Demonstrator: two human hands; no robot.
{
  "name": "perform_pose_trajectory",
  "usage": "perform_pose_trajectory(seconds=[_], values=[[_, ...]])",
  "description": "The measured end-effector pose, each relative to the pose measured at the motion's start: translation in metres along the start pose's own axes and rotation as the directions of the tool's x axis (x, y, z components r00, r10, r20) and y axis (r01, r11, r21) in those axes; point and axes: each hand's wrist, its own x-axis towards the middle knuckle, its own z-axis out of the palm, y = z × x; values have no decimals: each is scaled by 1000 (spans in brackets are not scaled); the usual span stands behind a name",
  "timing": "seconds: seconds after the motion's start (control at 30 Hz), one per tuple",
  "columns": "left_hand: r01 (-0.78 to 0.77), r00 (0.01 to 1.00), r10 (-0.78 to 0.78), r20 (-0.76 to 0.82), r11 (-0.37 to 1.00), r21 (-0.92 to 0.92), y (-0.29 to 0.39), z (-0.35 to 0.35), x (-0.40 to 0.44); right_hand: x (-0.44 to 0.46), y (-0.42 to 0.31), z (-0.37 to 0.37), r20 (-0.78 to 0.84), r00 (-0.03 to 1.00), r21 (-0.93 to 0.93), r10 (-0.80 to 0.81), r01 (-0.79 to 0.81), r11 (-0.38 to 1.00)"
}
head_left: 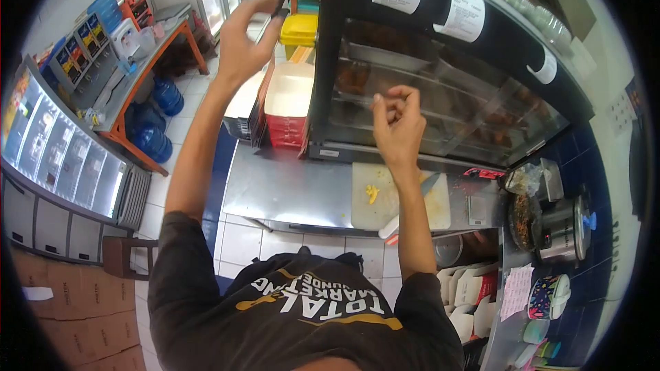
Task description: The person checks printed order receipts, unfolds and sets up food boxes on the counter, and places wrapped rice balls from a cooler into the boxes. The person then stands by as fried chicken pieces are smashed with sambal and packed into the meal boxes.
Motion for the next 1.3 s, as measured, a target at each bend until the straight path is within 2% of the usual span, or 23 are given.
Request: perform_pose_trajectory(seconds=[0.1,0.17,0.2,0.27,0.37,0.43,0.5,0.57,0.63,0.7,0.73,0.77,0.8,0.83,0.87,0.9,0.97,1.0,1.07,1.1,1.17,1.23,1.3], values=[[366,924,-373,87,927,80,-40,13,-80,-38,35,15,139,984,-87,112,-101,991],[363,932,-362,-35,931,46,-40,28,-132,-70,61,26,198,959,-126,202,-180,976],[391,919,-394,-18,917,-73,-4,34,-142,-89,74,27,222,946,-126,236,-212,969],[255,967,-254,29,967,-9,23,55,-181,-129,91,18,204,924,-175,324,-291,941],[176,960,-129,248,968,-178,78,90,-225,-214,130,-30,47,835,-271,548,-518,811],[284,906,-168,388,922,-264,96,123,-272,-274,169,-74,-89,795,-351,600,-589,728],[459,808,-238,540,828,-323,120,150,-316,-347,206,-129,-284,645,-356,710,-758,546],[657,632,-289,719,691,-300,149,165,-357,-429,232,-191,-510,592,-484,625,-797,360],[782,446,-273,852,583,-223,189,175,-401,-517,240,-277,-611,447,-453,653,-874,174],[797,277,-205,939,594,-106,209,190,-458,-591,247,-355,-725,363,-503,585,-859,-92],[799,89,-167,982,600,30,213,193,-488,-618,244,-395,-773,293,-445,563,-882,-153],[777,-98,-127,987,610,156,216,199,-520,-644,244,-431,-792,397,-513,465,-845,-153],[709,-175,-85,981,681,185,217,201,-558,-669,248,-478,-801,385,-501,459,-850,-161],[635,-258,-48,965,744,207,216,197,-600,-678,249,-513,-820,393,-544,416,-763,-350],[558,-300,-36,953,804,206,215,191,-643,-687,254,-555,-812,429,-568,395,-739,-363],[487,-392,-86,916,825,286,228,193,-656,-707,264,-603,-727,580,-687,369,-607,-400],[399,-325,-132,936,879,262,244,193,-708,-705,297,-680,-725,595,-688,346,-606,-399],[419,-440,-231,868,802,426,262,209,-715,-711,311,-719,-712,611,-701,347,-591,-399],[497,-419,-437,796,623,604,297,225,-760,-730,350,-800,-558,761,-813,330,-424,-398],[654,-316,-490,812,508,561,307,224,-803,-723,367,-826,-563,747,-812,353,-423,-402],[722,-250,-514,820,466,512,352,275,-826,-723,396,-882,-585,725,-780,364,-379,-499],[756,-266,-555,788,387,528,406,335,-844,-729,425,-932,-618,728,-692,295,-327,-643],[726,-259,-492,831,468,504,448,372,-866,-717,450,-963,-615,755,-642,226,-313,-700]])
